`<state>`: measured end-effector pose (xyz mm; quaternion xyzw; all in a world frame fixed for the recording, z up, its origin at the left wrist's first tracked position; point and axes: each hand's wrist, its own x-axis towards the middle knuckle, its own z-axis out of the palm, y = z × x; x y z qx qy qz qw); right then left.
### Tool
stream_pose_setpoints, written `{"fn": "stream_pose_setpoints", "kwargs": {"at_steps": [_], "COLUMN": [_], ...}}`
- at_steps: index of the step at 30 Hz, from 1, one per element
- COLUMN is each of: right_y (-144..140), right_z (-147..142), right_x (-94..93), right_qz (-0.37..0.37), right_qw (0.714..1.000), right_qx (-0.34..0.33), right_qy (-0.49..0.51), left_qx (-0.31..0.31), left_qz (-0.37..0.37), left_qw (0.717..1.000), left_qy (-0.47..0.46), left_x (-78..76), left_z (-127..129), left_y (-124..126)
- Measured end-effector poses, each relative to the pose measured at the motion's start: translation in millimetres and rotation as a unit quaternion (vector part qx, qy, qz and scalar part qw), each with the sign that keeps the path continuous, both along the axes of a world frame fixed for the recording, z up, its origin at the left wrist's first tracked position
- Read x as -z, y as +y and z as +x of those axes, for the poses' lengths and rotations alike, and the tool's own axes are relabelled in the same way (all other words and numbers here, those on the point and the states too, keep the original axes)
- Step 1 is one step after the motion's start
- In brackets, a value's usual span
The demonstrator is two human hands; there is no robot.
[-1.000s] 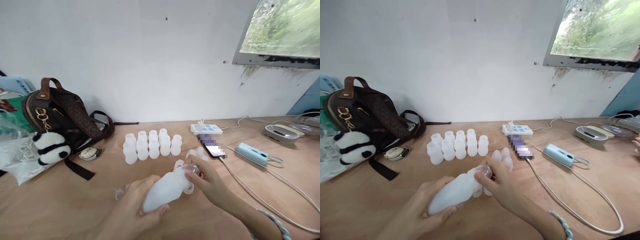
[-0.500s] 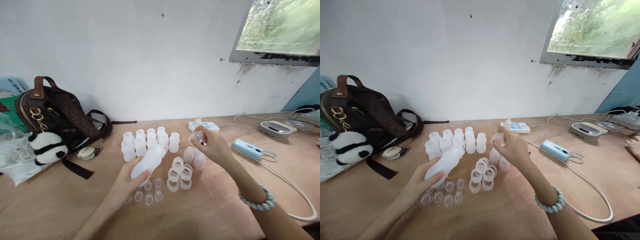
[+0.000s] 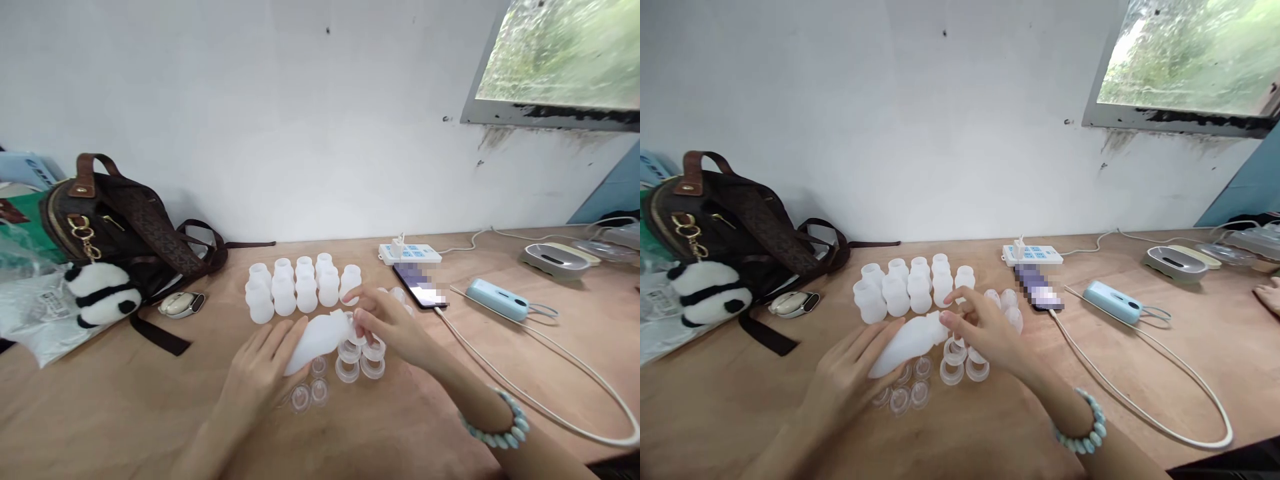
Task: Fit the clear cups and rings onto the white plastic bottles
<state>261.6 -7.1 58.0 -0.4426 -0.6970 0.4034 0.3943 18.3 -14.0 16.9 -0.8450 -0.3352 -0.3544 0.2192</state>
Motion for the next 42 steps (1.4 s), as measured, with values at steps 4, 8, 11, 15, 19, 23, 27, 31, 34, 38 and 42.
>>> {"fn": "stream_pose_setpoints", "kwargs": {"at_steps": [4, 8, 11, 15, 19, 23, 27, 31, 34, 38, 42], "right_y": [-4, -5, -6, -6, -4, -3, -1, -1, -3, -1, 4], "right_z": [-19, -20, -20, -22, -23, -18, -7, -1, -6, -12, -1], "right_x": [17.3, 18.3, 17.4, 17.2, 19.8, 23.4, 21.1, 20.6, 24.2, 23.9, 17.2], "right_qz": [-0.049, -0.036, -0.081, -0.098, -0.084, 0.019, 0.109, 0.1, 0.053, -0.035, 0.006], "right_qw": [0.995, 0.996, 0.994, 0.99, 0.99, 0.997, 0.991, 0.989, 0.998, 0.999, 0.994], "right_qx": [0.029, 0.052, 0.031, 0.031, 0.028, 0.023, -0.079, -0.109, -0.042, -0.021, -0.107], "right_qy": [0.084, 0.066, 0.066, 0.098, 0.111, 0.069, 0.025, 0.009, 0.013, -0.004, 0.007], "left_qx": [0.0, -0.001, -0.01, -0.004, 0.021, 0.062, 0.063, 0.07, 0.042, 0.01, -0.005], "left_qz": [0.07, 0.089, 0.104, 0.076, 0.013, -0.163, -0.36, -0.372, -0.182, -0.029, -0.023], "left_qw": [0.997, 0.995, 0.993, 0.996, 1.0, 0.981, 0.915, 0.91, 0.977, 1.0, 1.0], "left_qy": [0.041, 0.046, 0.047, 0.04, 0.008, -0.088, -0.169, -0.171, -0.1, 0.006, 0.002], "left_x": [3.0, 4.3, 4.1, 3.6, 2.8, -1.8, -11.2, -14.0, -8.5, -1.1, 0.7], "left_z": [2, 4, 4, 5, 7, 8, 5, 2, 2, 2, 0], "left_y": [-2, -3, -4, -5, -6, -8, -9, -6, -5, -5, -5]}}
